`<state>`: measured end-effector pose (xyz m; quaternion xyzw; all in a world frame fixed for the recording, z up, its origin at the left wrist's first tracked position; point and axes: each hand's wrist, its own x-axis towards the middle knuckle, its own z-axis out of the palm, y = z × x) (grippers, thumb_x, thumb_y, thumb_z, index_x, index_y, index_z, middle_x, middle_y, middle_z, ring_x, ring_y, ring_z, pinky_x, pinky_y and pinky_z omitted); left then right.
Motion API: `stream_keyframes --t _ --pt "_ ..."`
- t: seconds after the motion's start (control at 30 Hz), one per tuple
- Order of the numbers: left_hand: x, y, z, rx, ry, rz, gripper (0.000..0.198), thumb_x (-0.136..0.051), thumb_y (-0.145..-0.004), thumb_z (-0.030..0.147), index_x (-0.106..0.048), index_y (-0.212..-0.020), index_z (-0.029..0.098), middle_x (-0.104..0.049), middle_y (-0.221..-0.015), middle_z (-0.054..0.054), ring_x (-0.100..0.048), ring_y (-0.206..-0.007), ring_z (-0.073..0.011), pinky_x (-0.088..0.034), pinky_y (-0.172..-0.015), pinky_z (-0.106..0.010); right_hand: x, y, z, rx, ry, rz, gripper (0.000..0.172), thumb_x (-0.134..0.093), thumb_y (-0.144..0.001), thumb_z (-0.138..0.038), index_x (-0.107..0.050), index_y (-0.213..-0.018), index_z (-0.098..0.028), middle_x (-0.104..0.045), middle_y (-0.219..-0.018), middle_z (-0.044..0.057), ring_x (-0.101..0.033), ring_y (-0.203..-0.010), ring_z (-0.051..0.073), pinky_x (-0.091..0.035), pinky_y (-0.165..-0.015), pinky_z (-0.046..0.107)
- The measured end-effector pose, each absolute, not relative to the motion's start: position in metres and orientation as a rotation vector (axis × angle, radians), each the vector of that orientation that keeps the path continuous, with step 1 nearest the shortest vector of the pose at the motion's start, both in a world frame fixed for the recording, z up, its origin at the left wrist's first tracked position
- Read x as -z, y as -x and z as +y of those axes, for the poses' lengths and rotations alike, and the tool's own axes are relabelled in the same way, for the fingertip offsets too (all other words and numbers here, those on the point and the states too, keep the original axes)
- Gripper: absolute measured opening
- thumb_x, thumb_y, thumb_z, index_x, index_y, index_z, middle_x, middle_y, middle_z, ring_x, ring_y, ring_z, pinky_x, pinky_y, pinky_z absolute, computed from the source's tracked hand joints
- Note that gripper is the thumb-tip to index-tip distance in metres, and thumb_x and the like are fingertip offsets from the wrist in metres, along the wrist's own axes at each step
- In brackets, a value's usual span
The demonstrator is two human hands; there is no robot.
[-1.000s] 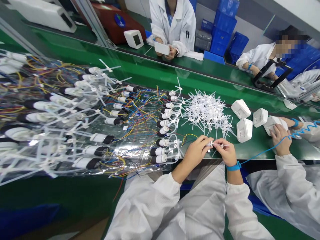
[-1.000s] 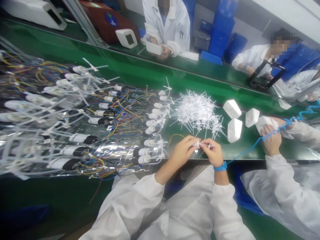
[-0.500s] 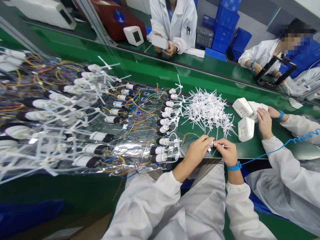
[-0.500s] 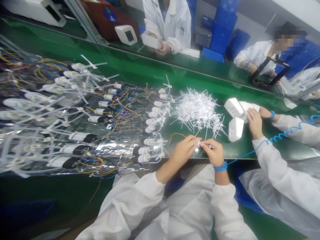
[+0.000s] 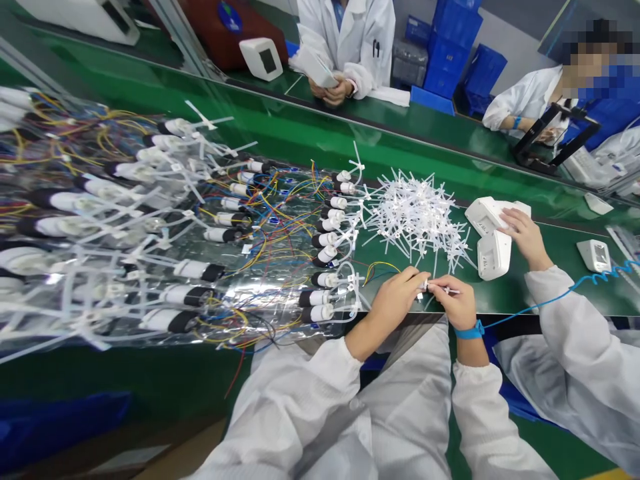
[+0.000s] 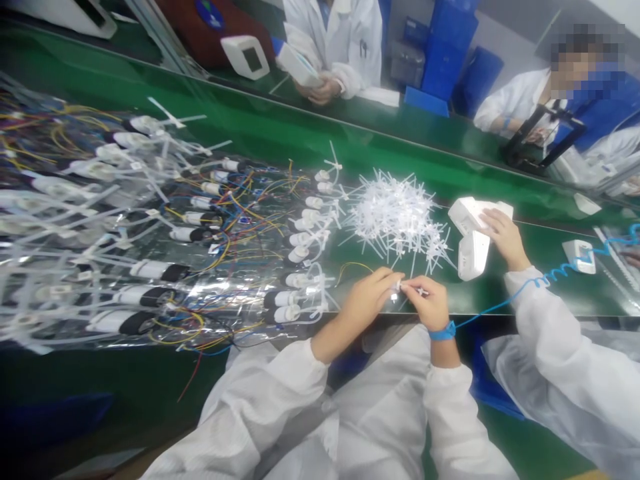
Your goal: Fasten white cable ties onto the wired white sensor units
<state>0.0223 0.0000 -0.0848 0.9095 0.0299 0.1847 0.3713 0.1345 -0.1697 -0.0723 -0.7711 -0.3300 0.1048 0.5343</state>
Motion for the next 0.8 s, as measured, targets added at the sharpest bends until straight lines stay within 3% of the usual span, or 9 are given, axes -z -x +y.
stream_keyframes --t 0.33,0.53,0.8 --pt "0.0902 -0.0237 -0.0024 -0.513 -2.288 0.110 0.036 -0.058 -0.110 0.019 -0.068 -0.143 0.027 -0.071 -0.123 -0.007 -0.074 -0.105 -0.0214 -0.062 -0.095 -0.032 0.0716 -0.1318 -0.1648 -0.278 1.840 -0.741 0.016 -0.078 -0.098 -0.039 -0.087 -0.094 -0.026 -0.075 -0.077 0.001 -0.065 -0.067 0.019 -0.053 -0.069 0.034" --pt "0.0871 -0.0200 -0.0014 -0.570 -2.048 0.193 0.037 -0.063 -0.109 0.023 -0.069 -0.145 0.027 -0.074 -0.125 -0.007 -0.074 -0.112 -0.0220 -0.061 -0.097 -0.031 0.0721 -0.1308 -0.1628 -0.303 1.759 -0.694 0.017 -0.081 -0.097 -0.041 -0.084 -0.104 -0.026 -0.079 -0.093 0.005 -0.071 -0.078 0.022 -0.058 -0.076 0.037" --pt "0.0819 -0.0202 0.0071 -0.509 -1.989 0.172 0.017 -0.070 -0.106 0.025 -0.078 -0.121 0.025 -0.078 -0.110 -0.005 -0.074 -0.102 -0.0218 -0.060 -0.094 -0.030 0.0715 -0.1305 -0.1638 -0.222 1.800 -0.758 0.016 -0.079 -0.100 -0.042 -0.084 -0.097 -0.026 -0.078 -0.092 0.007 -0.070 -0.082 0.024 -0.058 -0.078 0.039"
